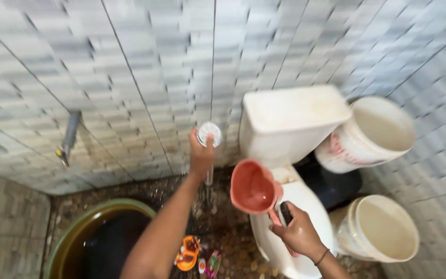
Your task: Scrubbing and rinsing the exterior and interior surfaces of a toilet bowl.
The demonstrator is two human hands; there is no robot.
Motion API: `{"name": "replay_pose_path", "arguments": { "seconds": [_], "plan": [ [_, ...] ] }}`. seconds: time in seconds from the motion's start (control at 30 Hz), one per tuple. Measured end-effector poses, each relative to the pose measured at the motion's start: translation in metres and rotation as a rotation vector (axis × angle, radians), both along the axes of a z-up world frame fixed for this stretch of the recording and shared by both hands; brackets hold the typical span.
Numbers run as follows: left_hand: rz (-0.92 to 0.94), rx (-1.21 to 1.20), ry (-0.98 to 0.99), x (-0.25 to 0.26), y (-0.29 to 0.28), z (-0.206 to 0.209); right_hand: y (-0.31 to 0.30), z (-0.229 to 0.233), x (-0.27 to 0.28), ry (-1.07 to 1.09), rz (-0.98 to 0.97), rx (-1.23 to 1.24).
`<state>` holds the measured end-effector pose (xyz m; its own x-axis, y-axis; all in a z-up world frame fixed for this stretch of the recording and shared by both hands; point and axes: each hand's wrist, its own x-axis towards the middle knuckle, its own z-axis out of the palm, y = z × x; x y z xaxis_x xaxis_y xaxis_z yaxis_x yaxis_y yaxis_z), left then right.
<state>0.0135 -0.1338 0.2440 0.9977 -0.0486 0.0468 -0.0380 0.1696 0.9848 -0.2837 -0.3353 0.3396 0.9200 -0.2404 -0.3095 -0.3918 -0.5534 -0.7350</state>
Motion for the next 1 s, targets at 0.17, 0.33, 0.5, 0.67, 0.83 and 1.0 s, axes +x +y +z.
{"name": "replay_pose_path", "arguments": {
  "seconds": [0.17, 0.33, 0.5, 0.67, 0.83, 1.0],
  "plan": [
    [0.012, 0.354, -0.249, -0.014, -0.049, 0.098, 0.001, 0.146, 0.052, -0.502, -0.185, -0.189],
    [-0.171, 0.217, -0.297, 0.001, -0.096, 0.139, -0.036, 0.203, 0.114, -0.725, -0.178, -0.401],
    [-0.193, 0.637, -0.055, 0.033, -0.120, 0.100, -0.054, 0.211, 0.148, -0.903, 0.049, -0.387],
    [-0.124, 0.490, -0.198, 0.035, -0.137, 0.115, -0.050, 0.182, 0.162, -0.735, 0.016, -0.346],
    [-0.119, 0.199, 0.042, 0.020, -0.125, 0.145, -0.062, 0.161, 0.168, -0.674, 0.027, -0.414],
    [-0.032, 0.218, 0.140, 0.044, -0.130, 0.081, -0.060, 0.156, 0.175, -0.493, 0.097, -0.546]
  ]
}}
